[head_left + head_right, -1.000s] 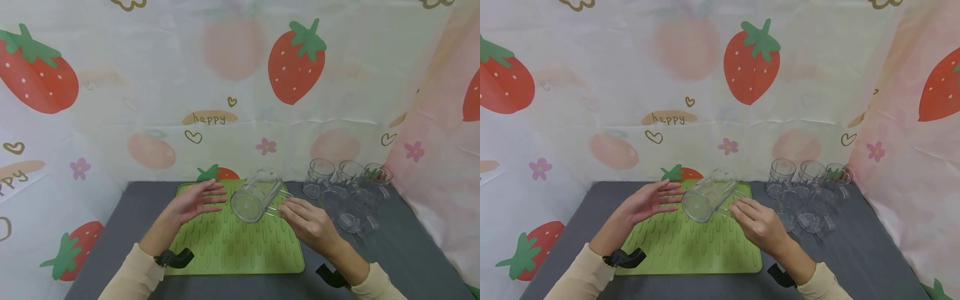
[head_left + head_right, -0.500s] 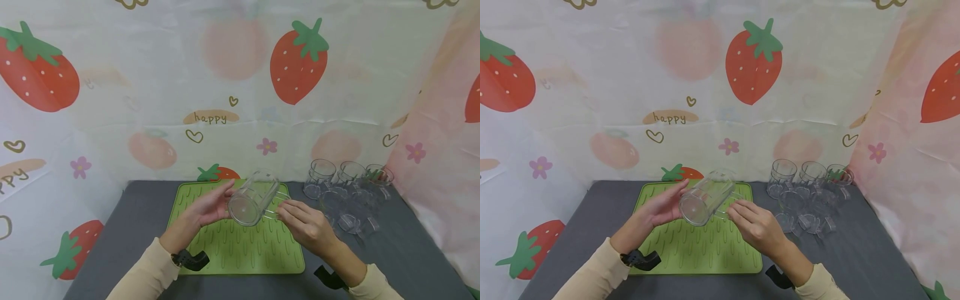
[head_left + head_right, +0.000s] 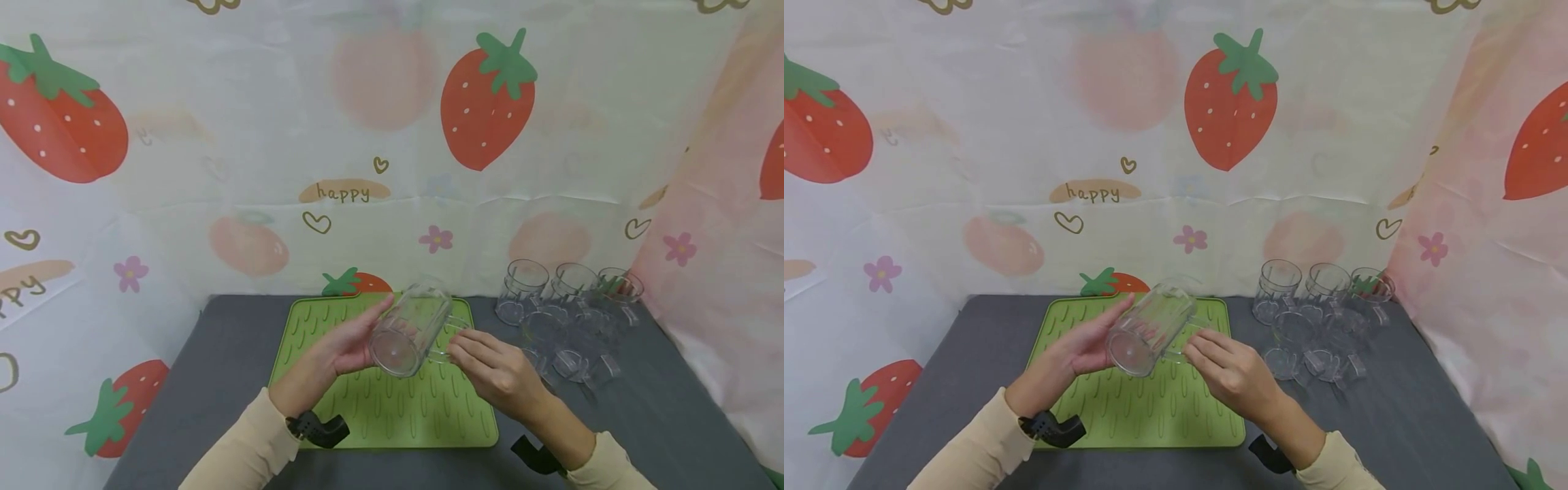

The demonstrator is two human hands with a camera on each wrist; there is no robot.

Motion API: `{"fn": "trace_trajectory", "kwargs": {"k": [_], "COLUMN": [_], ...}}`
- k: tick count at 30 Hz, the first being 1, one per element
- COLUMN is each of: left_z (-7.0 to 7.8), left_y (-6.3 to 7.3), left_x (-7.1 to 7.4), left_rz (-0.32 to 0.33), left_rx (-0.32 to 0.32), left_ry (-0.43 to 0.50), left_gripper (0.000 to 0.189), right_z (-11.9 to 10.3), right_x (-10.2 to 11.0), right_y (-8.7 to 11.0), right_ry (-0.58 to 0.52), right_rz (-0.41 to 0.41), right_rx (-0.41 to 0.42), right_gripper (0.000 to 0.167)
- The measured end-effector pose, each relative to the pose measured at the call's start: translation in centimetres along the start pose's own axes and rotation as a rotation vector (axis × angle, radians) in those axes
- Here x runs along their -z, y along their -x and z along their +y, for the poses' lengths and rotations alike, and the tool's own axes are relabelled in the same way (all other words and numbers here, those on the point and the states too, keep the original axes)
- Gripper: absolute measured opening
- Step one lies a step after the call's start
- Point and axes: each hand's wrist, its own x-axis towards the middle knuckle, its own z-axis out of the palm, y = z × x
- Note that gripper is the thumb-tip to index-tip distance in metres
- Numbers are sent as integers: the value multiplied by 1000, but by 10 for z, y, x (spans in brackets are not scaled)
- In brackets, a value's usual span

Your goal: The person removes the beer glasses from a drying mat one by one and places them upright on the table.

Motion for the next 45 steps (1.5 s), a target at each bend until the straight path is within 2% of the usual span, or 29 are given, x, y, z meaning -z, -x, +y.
{"fn": "trace_trajectory", "kwargs": {"k": [9, 14, 20, 24, 30, 37, 45], "left_z": [-2, -4, -6, -7, -10, -15, -21], "left_y": [-1, -2, -2, -1, 1, 7, 13], "left_x": [-4, -4, -4, -5, -5, -6, -8], "left_rz": [49, 55, 54, 76, 144, 213, 190], "left_rx": [5, -10, -47, -101, -204, -321, -428], "left_ry": [14, 12, -17, -72, -178, -285, -332], "left_gripper": [75, 76, 74, 69, 61, 54, 59], "right_z": [-2, -3, -2, 0, 0, 0, 0], "right_x": [0, 0, 3, 4, 4, 2, 4], "right_y": [2, 3, 3, 3, 4, 6, 9], "right_ry": [-4, -29, -97, -144, -192, -301, -389], "right_rz": [-16, -16, -70, -97, -103, -52, -8], "right_rx": [-14, -34, -105, -159, -227, -295, -471], "right_gripper": [27, 25, 27, 30, 32, 33, 25]}}
